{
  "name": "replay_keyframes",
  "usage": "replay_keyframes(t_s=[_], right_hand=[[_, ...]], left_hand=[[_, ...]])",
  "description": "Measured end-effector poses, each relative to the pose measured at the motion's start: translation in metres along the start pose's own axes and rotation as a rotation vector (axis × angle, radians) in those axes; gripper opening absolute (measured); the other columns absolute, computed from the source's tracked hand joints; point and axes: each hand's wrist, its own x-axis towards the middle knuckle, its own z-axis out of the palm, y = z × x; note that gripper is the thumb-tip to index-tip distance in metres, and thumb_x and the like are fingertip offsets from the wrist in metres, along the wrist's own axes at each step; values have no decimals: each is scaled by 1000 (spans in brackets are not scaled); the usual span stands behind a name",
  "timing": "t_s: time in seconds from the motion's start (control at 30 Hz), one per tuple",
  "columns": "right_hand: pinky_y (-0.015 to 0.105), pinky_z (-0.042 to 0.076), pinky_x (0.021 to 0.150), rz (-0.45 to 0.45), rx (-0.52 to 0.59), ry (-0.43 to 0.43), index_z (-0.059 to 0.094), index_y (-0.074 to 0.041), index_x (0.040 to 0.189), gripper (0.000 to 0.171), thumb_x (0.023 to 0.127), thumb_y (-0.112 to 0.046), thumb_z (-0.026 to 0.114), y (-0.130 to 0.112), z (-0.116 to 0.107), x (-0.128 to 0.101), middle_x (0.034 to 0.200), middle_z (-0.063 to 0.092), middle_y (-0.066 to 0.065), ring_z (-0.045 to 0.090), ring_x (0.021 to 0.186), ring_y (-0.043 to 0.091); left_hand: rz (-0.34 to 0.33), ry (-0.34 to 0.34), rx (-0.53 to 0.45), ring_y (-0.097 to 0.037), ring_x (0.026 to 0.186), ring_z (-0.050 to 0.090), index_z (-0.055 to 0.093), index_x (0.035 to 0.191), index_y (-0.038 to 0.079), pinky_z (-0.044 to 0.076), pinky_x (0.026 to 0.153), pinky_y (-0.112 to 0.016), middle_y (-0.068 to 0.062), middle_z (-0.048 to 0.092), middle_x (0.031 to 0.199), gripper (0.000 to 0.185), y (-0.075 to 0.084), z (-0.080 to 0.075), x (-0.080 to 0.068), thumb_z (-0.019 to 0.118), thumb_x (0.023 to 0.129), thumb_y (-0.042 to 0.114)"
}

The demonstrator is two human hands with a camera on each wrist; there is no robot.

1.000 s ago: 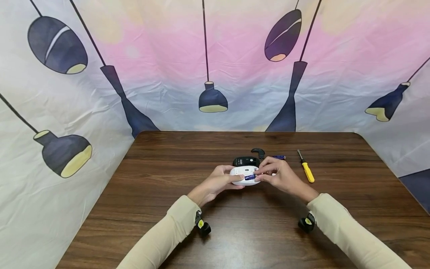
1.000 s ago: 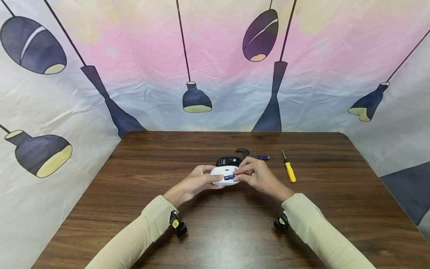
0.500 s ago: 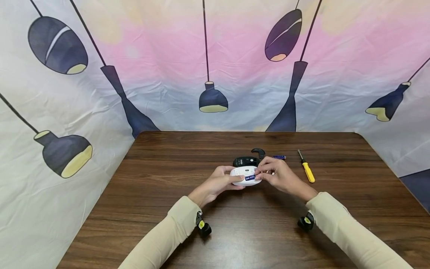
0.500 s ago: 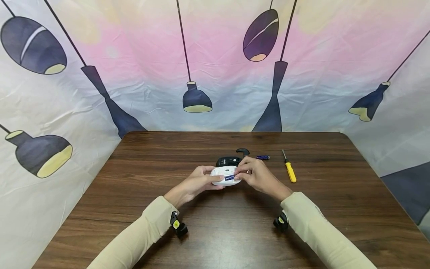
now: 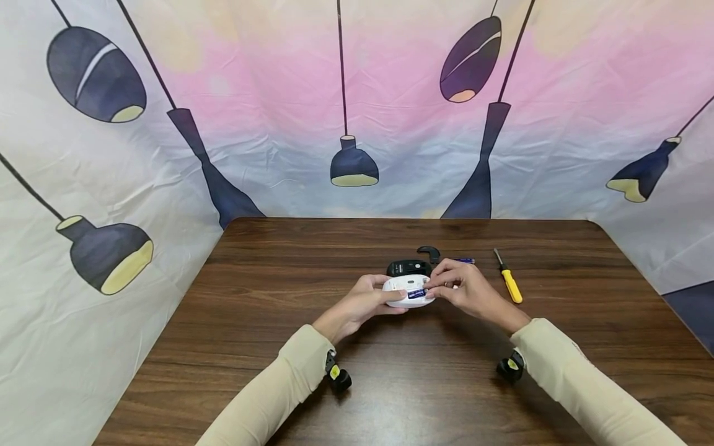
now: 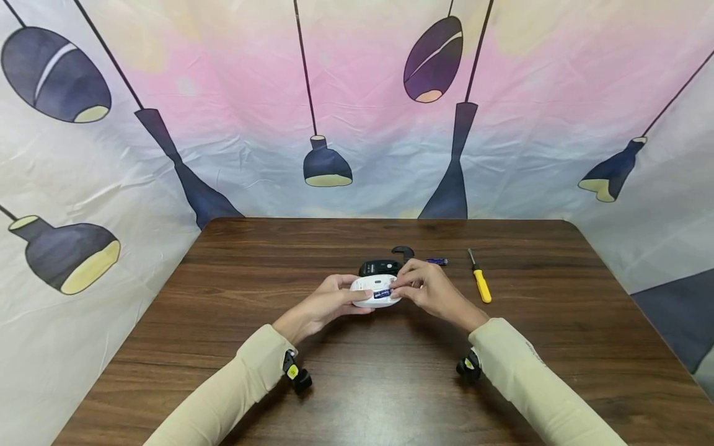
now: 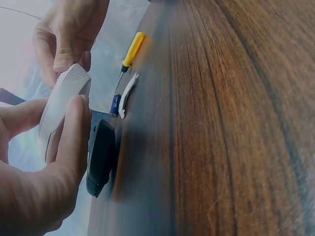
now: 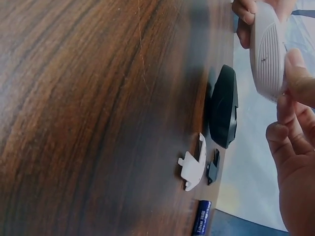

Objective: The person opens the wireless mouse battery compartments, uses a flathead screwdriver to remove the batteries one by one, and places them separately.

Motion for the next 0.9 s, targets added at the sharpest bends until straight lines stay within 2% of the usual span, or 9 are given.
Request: replay_keyframes(t_s=[0.3,0.5,0.9], right_hand=[[23,48,58,-43,-26,15,82,-9,90,10,84,-1,80,1,2,3,91,67,-1,60,78,13],[22,46,57,-28,-49,7,82,-6,95,11,85,-1,79,0,3,4,93,68,1,60,78,13],[25,48,53,-2,-92,-29,82,-8,101,18,86,1,79,-3,0,4,96,67,-1,57,73,10]], left_hand=[[8,11,-5,-23,91,68,47,132,-15,63,86,-36,-24,57,118,43,0,1,-1,66,95,-4],[-3,30,-5,-24,92,68,44,135,-15,63,85,-35,-25,56,120,47,3,1,0,66,94,-5],[-4,38,-16,-25,96,67,37,142,-15,62,87,-36,-26,55,124,57,4,-1,-1,66,95,-4]])
